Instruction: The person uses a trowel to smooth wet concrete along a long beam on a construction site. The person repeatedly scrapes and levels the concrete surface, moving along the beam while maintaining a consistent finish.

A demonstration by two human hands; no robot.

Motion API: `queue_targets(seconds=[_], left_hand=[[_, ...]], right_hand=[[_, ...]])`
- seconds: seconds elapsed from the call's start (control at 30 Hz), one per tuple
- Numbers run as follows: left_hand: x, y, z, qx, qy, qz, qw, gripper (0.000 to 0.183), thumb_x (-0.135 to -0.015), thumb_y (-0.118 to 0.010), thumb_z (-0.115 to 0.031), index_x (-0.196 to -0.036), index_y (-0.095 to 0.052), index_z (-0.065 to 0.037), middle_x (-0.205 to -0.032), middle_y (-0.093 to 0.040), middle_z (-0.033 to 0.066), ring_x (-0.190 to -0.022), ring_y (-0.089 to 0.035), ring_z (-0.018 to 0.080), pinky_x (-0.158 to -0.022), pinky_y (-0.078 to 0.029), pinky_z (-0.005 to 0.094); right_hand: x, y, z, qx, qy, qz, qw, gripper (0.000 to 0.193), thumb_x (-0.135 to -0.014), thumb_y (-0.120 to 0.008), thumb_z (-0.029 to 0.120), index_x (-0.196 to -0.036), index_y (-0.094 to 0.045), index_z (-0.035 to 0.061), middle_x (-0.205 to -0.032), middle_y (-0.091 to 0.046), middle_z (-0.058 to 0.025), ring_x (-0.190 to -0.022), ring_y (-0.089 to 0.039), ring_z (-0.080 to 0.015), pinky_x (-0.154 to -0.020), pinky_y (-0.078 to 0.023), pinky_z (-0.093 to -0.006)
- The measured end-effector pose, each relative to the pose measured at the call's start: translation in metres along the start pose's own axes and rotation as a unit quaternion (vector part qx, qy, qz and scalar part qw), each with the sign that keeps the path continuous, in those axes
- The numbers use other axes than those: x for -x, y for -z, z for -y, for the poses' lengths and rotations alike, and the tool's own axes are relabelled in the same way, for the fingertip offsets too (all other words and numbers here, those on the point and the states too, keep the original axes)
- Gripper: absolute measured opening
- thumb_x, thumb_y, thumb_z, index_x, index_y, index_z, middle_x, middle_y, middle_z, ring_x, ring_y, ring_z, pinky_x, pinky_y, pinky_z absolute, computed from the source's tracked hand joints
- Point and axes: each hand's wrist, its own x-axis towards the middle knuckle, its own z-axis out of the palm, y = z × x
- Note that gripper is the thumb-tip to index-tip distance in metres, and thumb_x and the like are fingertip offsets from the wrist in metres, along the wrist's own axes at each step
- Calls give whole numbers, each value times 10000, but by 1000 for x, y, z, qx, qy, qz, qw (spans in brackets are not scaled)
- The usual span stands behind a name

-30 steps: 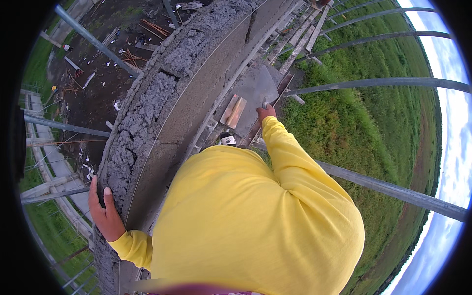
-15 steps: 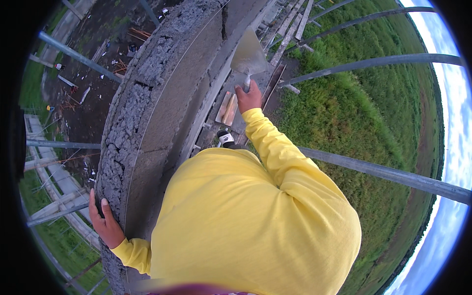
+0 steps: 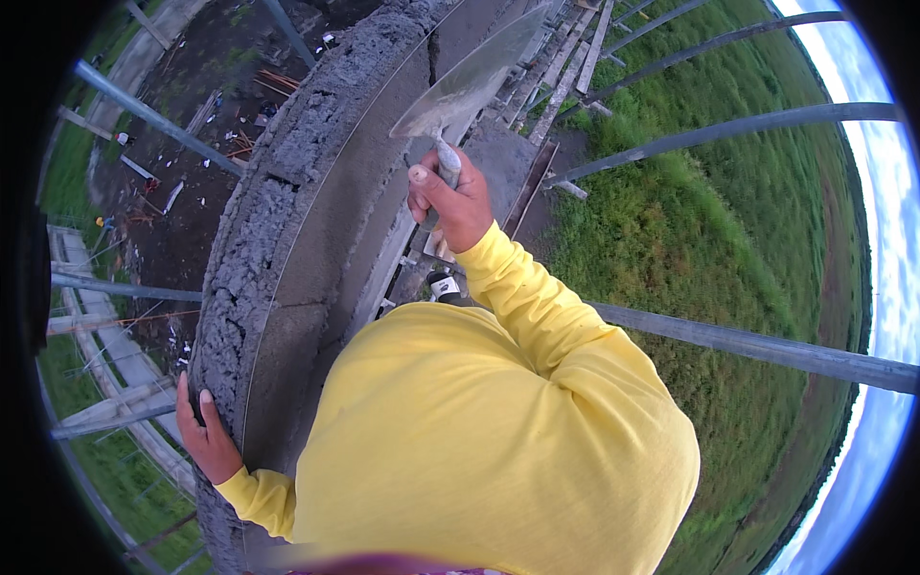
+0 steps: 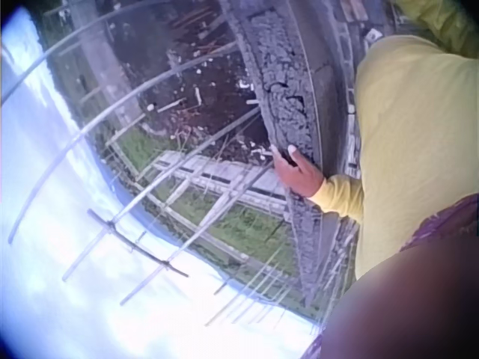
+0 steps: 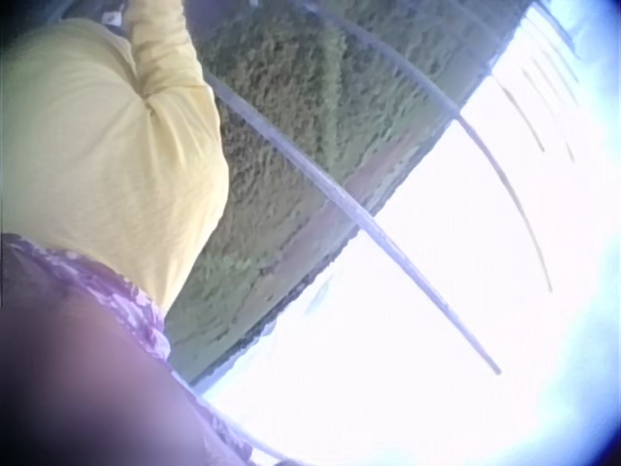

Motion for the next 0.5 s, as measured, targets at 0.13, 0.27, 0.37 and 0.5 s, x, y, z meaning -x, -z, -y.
queue_targets(seconds=[0.13,0.27,0.37,0.5], left_hand=[[2,1,2,-6,4,0,1000,422,-1044,-559,-215,-1397,-567,15,-1390,-597,205,-1293,-544,345,-1115,-368,403],[1,0,0,-6,3,1,1000,419,-1040,-564,-209,-1395,-569,14,-1386,-599,203,-1294,-543,352,-1117,-366,413],[-5,7,-12,-81,-49,-29,995,402,-1024,-585,-185,-1374,-589,14,-1373,-609,199,-1292,-541,350,-1111,-375,420],[-17,23,-60,-37,-118,-123,985,378,-981,-640,-150,-1324,-631,9,-1240,-672,169,-1141,-610,313,-1014,-446,404]], right_hand=[[-1,-17,14,-55,-18,45,997,179,-965,-687,164,-923,-540,73,-692,-531,-13,-591,-530,-120,-571,-447,-289],[1,-25,28,77,3,54,996,182,-962,-693,164,-903,-544,78,-696,-527,14,-580,-485,-112,-577,-428,-295],[-1,-37,35,230,40,35,972,205,-956,-705,176,-890,-547,62,-686,-528,10,-592,-444,-119,-586,-417,-309],[-2,-59,46,353,103,57,928,219,-940,-717,170,-897,-547,39,-671,-521,-66,-598,-417,-176,-588,-420,-340]])
